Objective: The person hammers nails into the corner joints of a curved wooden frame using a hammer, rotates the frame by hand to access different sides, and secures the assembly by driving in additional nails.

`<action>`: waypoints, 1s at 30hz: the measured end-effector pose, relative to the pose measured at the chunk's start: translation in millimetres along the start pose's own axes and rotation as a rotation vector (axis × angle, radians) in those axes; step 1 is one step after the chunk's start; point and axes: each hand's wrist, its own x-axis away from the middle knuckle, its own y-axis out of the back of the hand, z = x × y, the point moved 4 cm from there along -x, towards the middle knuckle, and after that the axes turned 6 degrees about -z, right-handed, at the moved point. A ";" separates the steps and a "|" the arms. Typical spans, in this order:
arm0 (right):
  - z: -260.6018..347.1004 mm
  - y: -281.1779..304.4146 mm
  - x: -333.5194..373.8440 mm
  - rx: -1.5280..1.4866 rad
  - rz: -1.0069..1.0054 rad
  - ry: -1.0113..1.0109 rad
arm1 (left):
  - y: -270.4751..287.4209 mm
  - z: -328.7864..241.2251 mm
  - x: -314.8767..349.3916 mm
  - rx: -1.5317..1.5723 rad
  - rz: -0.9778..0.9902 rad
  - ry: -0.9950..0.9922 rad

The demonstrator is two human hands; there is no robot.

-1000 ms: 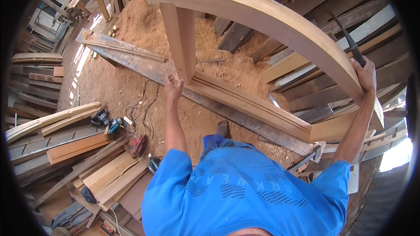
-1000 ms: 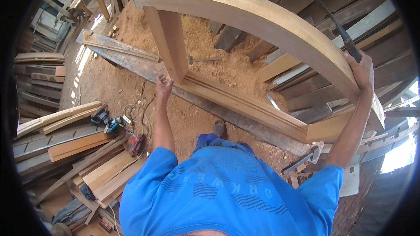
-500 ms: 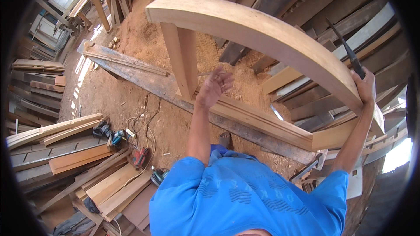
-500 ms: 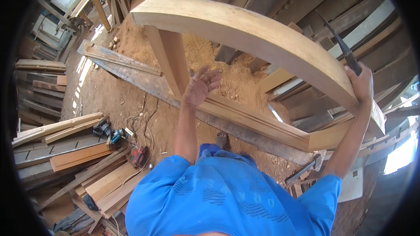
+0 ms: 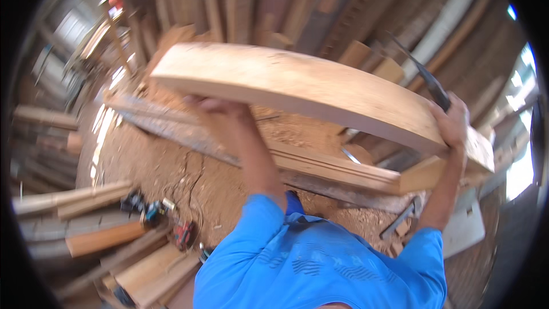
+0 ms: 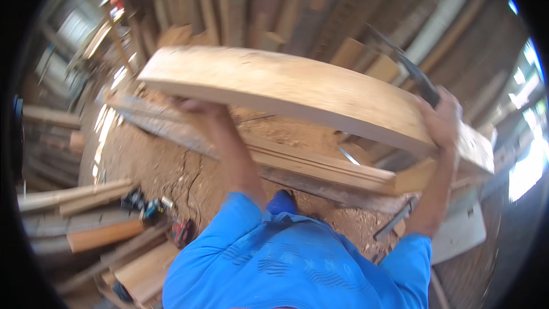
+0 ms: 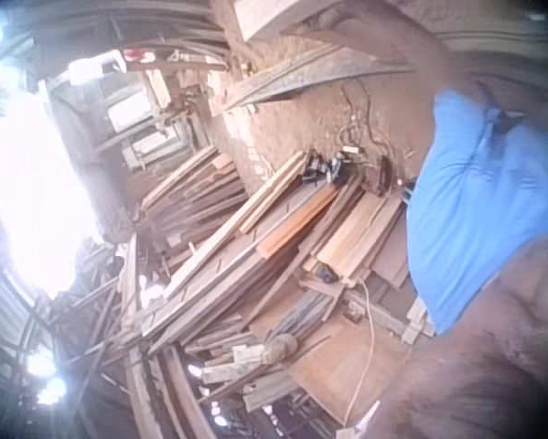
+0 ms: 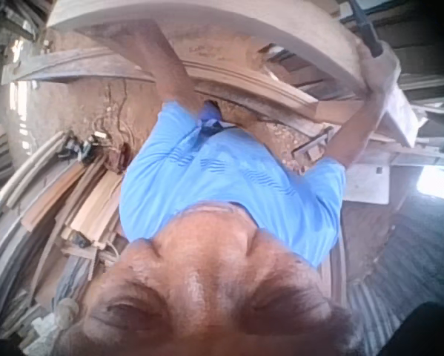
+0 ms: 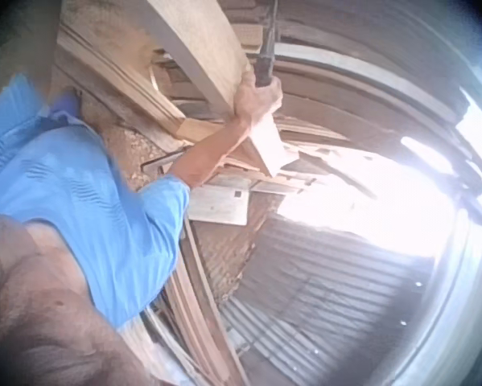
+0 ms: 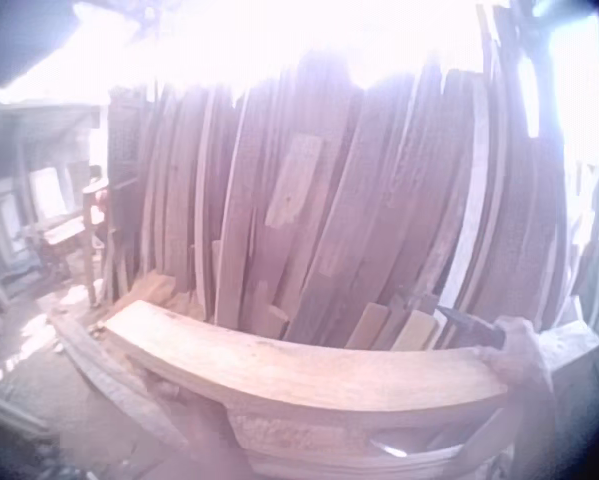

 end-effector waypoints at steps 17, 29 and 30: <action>-150.8 40.6 123.6 -0.096 -0.858 -0.666 | 7.4 -32.6 -43.8 0.190 -0.176 -0.001; -138.7 33.9 134.9 -1.313 -1.029 -0.701 | -161.3 -226.7 -79.9 0.647 0.101 -0.107; -134.9 34.3 138.9 -1.289 -0.980 -0.748 | -177.9 -248.7 -71.5 0.690 0.140 -0.135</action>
